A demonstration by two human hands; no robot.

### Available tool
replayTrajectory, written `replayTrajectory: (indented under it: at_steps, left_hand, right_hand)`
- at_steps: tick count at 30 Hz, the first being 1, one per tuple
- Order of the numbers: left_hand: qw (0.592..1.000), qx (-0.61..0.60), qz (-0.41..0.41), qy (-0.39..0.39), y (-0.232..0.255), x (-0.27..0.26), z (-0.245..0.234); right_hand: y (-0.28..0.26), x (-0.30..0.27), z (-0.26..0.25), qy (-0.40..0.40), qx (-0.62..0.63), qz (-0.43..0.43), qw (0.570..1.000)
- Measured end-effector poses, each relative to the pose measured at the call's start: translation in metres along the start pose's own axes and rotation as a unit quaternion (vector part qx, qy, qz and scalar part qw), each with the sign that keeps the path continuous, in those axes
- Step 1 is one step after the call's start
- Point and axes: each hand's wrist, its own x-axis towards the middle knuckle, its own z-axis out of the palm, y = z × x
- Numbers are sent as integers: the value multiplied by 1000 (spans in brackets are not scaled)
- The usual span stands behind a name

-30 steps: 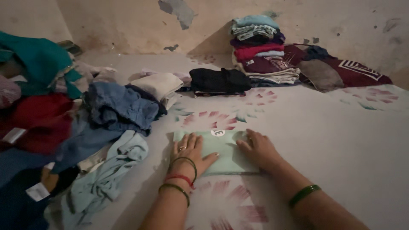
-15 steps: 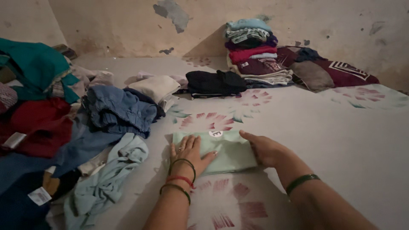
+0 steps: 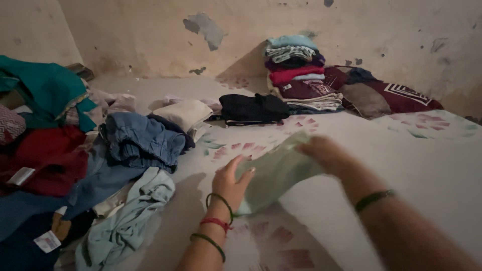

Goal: The person folds clothes by hand on a bed, including a dark garment and a light-colored shirt, placing them into organized stacks.

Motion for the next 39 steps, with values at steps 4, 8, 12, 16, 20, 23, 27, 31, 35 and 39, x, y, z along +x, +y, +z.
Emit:
replayTrajectory:
  at_steps: [4, 8, 12, 16, 20, 23, 27, 31, 35, 39]
  left_hand:
    - [994, -104, 12, -16, -9, -3, 20]
    - [943, -314, -80, -71, -45, 5, 49]
    - [826, -501, -254, -52, -84, 6, 55]
    - [775, -553, -307, 23, -87, 7, 40]
    - [846, -447, -271, 102, -85, 1, 14]
    - [871, -388, -280, 115, -81, -2, 10]
    - [913, -256, -313, 44, -80, -5, 12]
    - [960, -218, -174, 8, -93, -2, 10]
    - [933, -242, -241, -110, -103, -1, 2]
    - [933, -231, -216, -174, -114, -6, -2]
  right_hand:
    - [61, 8, -71, -43, -144, -15, 989]
    - [66, 43, -107, -34, -289, -63, 955]
    - [-1, 75, -103, -16, 96, 136, 986]
    - [-94, 91, -98, -19, 330, 18, 944]
    - [-131, 79, -76, -80, 656, 53, 748]
    - [-89, 67, -27, 63, 404, 147, 901]
    - [-38, 15, 59, 42, 279, 310, 908]
    - [-37, -6, 90, -94, 105, 181, 973]
    - [-56, -5, 67, -76, 392, 395, 827]
    - [-74, -1, 27, -132, 440, 418, 784]
